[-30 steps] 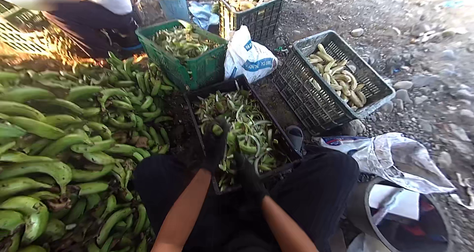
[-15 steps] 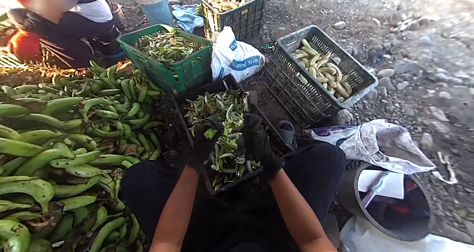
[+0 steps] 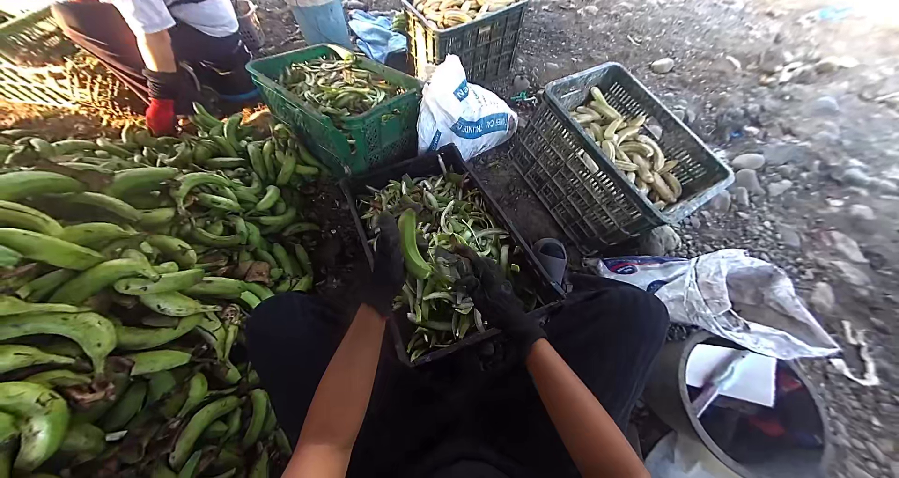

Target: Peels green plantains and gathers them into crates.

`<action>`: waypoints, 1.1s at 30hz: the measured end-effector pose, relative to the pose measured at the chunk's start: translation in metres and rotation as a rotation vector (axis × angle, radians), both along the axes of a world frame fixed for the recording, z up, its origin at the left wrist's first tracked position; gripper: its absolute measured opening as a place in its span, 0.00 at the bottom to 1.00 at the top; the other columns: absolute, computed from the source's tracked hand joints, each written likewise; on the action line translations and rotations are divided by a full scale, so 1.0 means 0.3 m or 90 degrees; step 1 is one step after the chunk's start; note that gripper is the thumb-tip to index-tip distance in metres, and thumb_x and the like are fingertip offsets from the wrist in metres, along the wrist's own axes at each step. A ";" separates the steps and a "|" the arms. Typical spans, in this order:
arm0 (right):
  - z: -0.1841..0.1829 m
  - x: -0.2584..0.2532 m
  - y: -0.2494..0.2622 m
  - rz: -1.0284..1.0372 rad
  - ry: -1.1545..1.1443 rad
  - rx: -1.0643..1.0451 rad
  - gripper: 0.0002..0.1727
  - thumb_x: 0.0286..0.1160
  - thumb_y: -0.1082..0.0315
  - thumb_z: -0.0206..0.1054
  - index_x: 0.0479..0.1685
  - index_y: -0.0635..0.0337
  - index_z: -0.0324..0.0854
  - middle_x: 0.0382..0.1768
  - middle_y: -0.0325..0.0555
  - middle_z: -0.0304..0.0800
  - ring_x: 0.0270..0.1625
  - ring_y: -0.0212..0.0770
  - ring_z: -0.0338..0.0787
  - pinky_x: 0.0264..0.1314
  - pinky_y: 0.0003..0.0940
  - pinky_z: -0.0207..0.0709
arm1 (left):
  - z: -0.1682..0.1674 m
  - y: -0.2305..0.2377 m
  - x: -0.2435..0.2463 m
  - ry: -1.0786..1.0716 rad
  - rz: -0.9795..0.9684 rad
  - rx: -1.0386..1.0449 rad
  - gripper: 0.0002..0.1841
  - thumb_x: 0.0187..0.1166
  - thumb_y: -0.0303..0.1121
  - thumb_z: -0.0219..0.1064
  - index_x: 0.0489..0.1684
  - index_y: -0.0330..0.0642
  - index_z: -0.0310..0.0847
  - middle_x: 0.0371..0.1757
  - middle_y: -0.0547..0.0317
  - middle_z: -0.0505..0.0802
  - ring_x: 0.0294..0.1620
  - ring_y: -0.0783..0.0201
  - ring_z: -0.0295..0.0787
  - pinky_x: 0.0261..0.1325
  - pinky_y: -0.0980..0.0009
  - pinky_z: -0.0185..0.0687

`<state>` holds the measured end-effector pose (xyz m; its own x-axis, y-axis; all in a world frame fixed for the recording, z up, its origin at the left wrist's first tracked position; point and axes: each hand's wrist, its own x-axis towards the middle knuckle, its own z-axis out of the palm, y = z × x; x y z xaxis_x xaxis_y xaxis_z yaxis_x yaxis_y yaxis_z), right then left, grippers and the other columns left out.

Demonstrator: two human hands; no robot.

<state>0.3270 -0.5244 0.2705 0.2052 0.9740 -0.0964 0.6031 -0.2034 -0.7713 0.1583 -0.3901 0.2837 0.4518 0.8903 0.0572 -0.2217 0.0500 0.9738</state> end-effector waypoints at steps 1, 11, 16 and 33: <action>0.014 0.000 0.007 0.022 -0.057 0.009 0.33 0.88 0.40 0.46 0.90 0.35 0.64 0.73 0.60 0.81 0.77 0.64 0.77 0.73 0.66 0.70 | 0.010 -0.011 -0.004 -0.016 -0.011 -0.029 0.47 0.77 0.77 0.31 0.75 0.49 0.76 0.35 0.64 0.92 0.29 0.72 0.88 0.32 0.73 0.87; 0.058 -0.096 0.068 -0.079 -0.151 -0.071 0.28 0.83 0.39 0.53 0.80 0.27 0.77 0.68 0.61 0.83 0.73 0.68 0.78 0.65 0.71 0.70 | -0.005 -0.042 -0.022 0.054 0.034 -0.048 0.50 0.79 0.75 0.20 0.66 0.49 0.82 0.49 0.60 0.93 0.42 0.71 0.88 0.45 0.68 0.86; 0.030 -0.090 0.209 -0.258 -0.114 -0.116 0.29 0.89 0.41 0.47 0.81 0.39 0.75 0.69 0.66 0.81 0.72 0.72 0.78 0.59 0.76 0.71 | 0.022 -0.106 0.042 0.127 0.169 -0.150 0.34 0.94 0.56 0.30 0.81 0.41 0.66 0.64 0.45 0.84 0.59 0.61 0.83 0.62 0.58 0.81; -0.028 -0.219 0.025 -0.139 -0.042 -0.100 0.36 0.79 0.34 0.48 0.80 0.39 0.79 0.67 0.61 0.85 0.73 0.64 0.79 0.67 0.66 0.71 | -0.049 -0.020 -0.025 0.119 0.408 -0.064 0.34 0.88 0.64 0.39 0.86 0.57 0.62 0.65 0.52 0.86 0.55 0.57 0.88 0.57 0.51 0.86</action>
